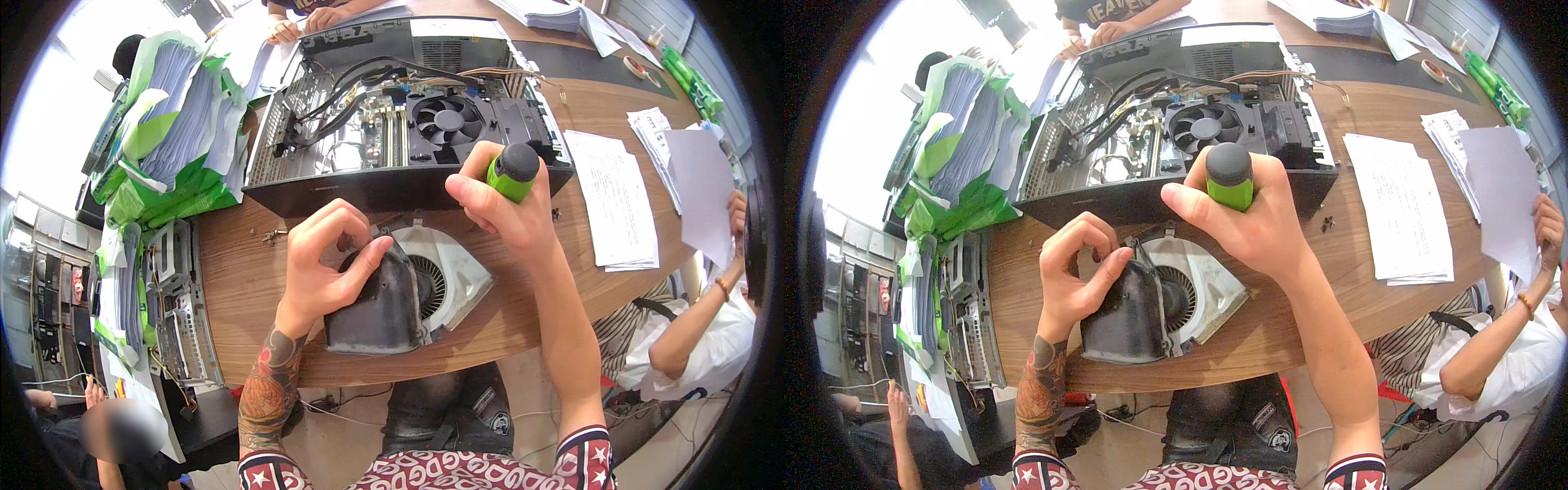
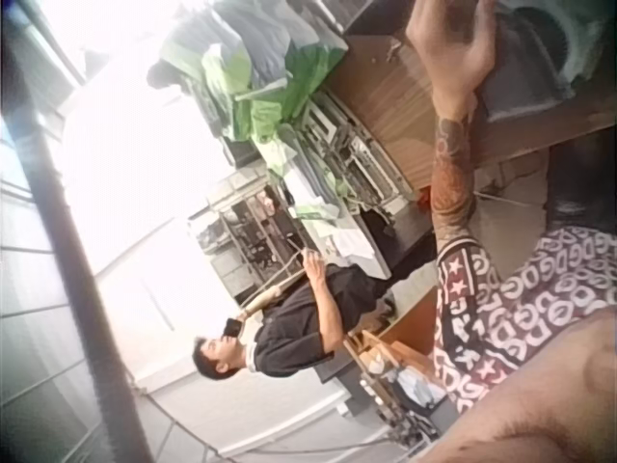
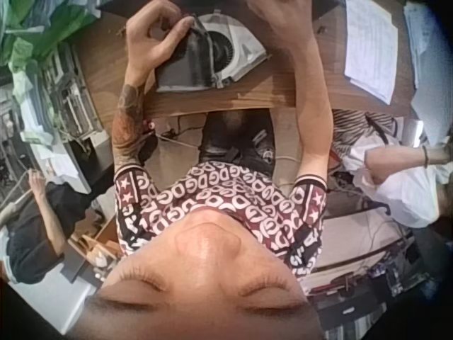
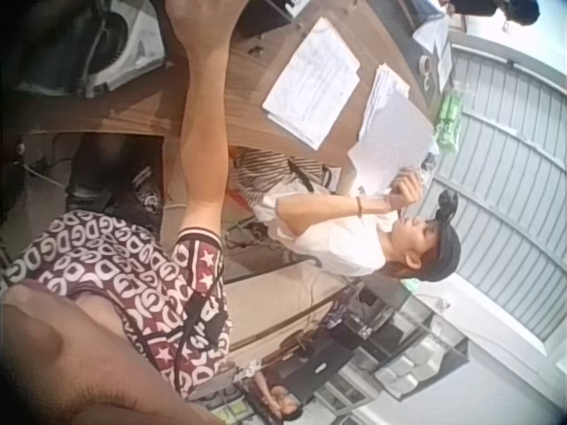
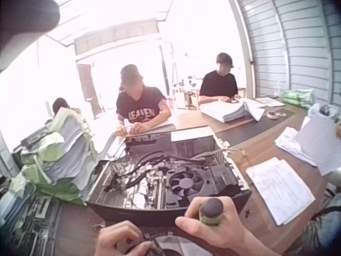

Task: The person unfastens screws from a computer cooling fan assembly using a screwdriver, removes the plastic air shroud, and uses the screwdriver to fasten screws into the fan casing.

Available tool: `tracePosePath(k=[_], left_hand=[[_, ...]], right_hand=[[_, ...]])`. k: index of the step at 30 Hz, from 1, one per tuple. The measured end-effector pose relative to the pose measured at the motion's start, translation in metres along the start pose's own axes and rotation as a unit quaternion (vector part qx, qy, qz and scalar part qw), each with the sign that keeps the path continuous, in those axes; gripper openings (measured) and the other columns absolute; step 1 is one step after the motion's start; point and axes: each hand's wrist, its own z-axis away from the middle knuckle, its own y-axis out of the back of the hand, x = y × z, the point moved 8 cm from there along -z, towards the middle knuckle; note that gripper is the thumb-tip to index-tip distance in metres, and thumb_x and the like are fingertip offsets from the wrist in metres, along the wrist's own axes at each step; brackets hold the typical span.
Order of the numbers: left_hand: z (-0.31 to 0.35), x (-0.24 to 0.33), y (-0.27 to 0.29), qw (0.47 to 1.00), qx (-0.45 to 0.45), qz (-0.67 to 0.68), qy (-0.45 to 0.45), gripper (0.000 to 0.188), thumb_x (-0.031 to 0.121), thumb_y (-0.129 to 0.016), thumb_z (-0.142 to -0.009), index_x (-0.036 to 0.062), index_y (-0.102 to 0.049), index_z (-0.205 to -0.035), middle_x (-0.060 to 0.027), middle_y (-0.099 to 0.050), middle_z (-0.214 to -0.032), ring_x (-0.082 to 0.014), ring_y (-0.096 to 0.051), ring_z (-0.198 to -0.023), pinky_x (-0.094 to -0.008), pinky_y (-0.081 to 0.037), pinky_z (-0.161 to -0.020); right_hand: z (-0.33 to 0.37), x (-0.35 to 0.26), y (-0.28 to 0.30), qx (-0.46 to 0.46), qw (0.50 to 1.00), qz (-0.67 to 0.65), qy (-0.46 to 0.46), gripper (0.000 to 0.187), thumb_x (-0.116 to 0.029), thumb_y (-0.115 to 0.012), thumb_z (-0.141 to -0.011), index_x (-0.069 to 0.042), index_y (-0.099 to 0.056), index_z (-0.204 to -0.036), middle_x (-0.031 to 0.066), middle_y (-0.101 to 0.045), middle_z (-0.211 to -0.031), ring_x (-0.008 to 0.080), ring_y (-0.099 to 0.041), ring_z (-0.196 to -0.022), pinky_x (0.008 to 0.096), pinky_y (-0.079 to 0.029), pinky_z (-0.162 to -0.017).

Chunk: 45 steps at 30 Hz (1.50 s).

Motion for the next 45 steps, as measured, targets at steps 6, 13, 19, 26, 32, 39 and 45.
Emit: tracePosePath(k=[6,13,19,26,32,39,45], left_hand=[[0.003,0.013,0.004,0.998,0.028,-0.038,-0.039,0.026,0.004,-0.082,-0.071,0.0026,-0.058,-0.060,-0.0047,-0.056,-0.068,-0.0152,-0.053,-0.058,-0.0272,-0.040,-0.051],[0.001,0.026,0.003,0.994,-0.054,-0.057,-0.072,0.024,0.009,-0.081,-0.070,0.0011,-0.060,-0.063,-0.0071,-0.063,-0.076,-0.0190,-0.059,-0.069,-0.0297,-0.045,-0.060],[0.006,0.013,0.005,0.956,-0.287,0.031,0.060,0.057,0.034,-0.092,-0.059,0.0041,-0.060,-0.096,-0.0136,-0.059,-0.118,-0.0291,-0.057,-0.112,-0.0393,-0.044,-0.096],[0.023,0.024,-0.009,0.899,-0.435,-0.002,0.053,0.107,0.041,-0.094,-0.053,0.0084,-0.043,-0.141,-0.0227,-0.032,-0.148,-0.0388,-0.029,-0.138,-0.0490,-0.026,-0.114],[0.022,0.023,-0.012,0.906,-0.416,-0.005,0.075,0.093,0.018,-0.085,-0.055,0.0083,-0.047,-0.139,-0.0225,-0.031,-0.149,-0.0385,-0.032,-0.138,-0.0465,-0.027,-0.114],[0.018,0.009,-0.014,0.907,-0.383,0.138,0.110,0.084,0.003,-0.077,-0.057,0.0067,-0.050,-0.136,-0.0194,-0.032,-0.152,-0.0344,-0.031,-0.141,-0.0442,-0.026,-0.115],[0.018,0.007,-0.017,0.906,-0.376,0.166,0.099,0.084,0.014,-0.089,-0.061,0.0055,-0.051,-0.135,-0.0204,-0.031,-0.152,-0.0329,-0.030,-0.142,-0.0432,-0.024,-0.116]], right_hand=[[0.000,0.000,0.001,0.001,1.000,-0.002,-0.003,0.024,-0.017,-0.074,-0.083,-0.001,-0.062,-0.070,-0.0012,-0.054,-0.058,0.0060,-0.048,-0.057,0.0241,-0.038,-0.052],[0.001,0.002,0.000,0.001,1.000,-0.005,-0.004,0.023,-0.016,-0.074,-0.083,-0.001,-0.062,-0.070,-0.0017,-0.054,-0.058,0.0055,-0.047,-0.057,0.0242,-0.037,-0.052],[0.000,-0.001,-0.003,-0.002,1.000,-0.004,-0.007,0.022,-0.015,-0.074,-0.083,-0.001,-0.063,-0.070,-0.0019,-0.054,-0.059,0.0053,-0.047,-0.057,0.0244,-0.038,-0.052],[0.002,-0.001,0.001,0.010,1.000,-0.001,-0.001,0.022,-0.015,-0.075,-0.083,-0.002,-0.062,-0.070,-0.0027,-0.055,-0.059,0.0044,-0.049,-0.058,0.0242,-0.040,-0.053],[0.002,0.001,0.000,0.001,1.000,-0.005,0.024,0.025,-0.018,-0.077,-0.083,-0.002,-0.061,-0.071,-0.0003,-0.056,-0.060,0.0055,-0.051,-0.058,0.0257,-0.043,-0.054],[0.002,-0.002,0.001,-0.002,0.999,0.011,0.040,0.026,-0.018,-0.077,-0.083,-0.002,-0.061,-0.071,-0.0008,-0.056,-0.060,0.0055,-0.050,-0.058,0.0261,-0.041,-0.053],[0.002,-0.001,0.001,0.004,0.999,0.009,0.053,0.024,-0.018,-0.076,-0.083,-0.002,-0.062,-0.071,-0.0010,-0.056,-0.060,0.0053,-0.050,-0.059,0.0262,-0.041,-0.054]])
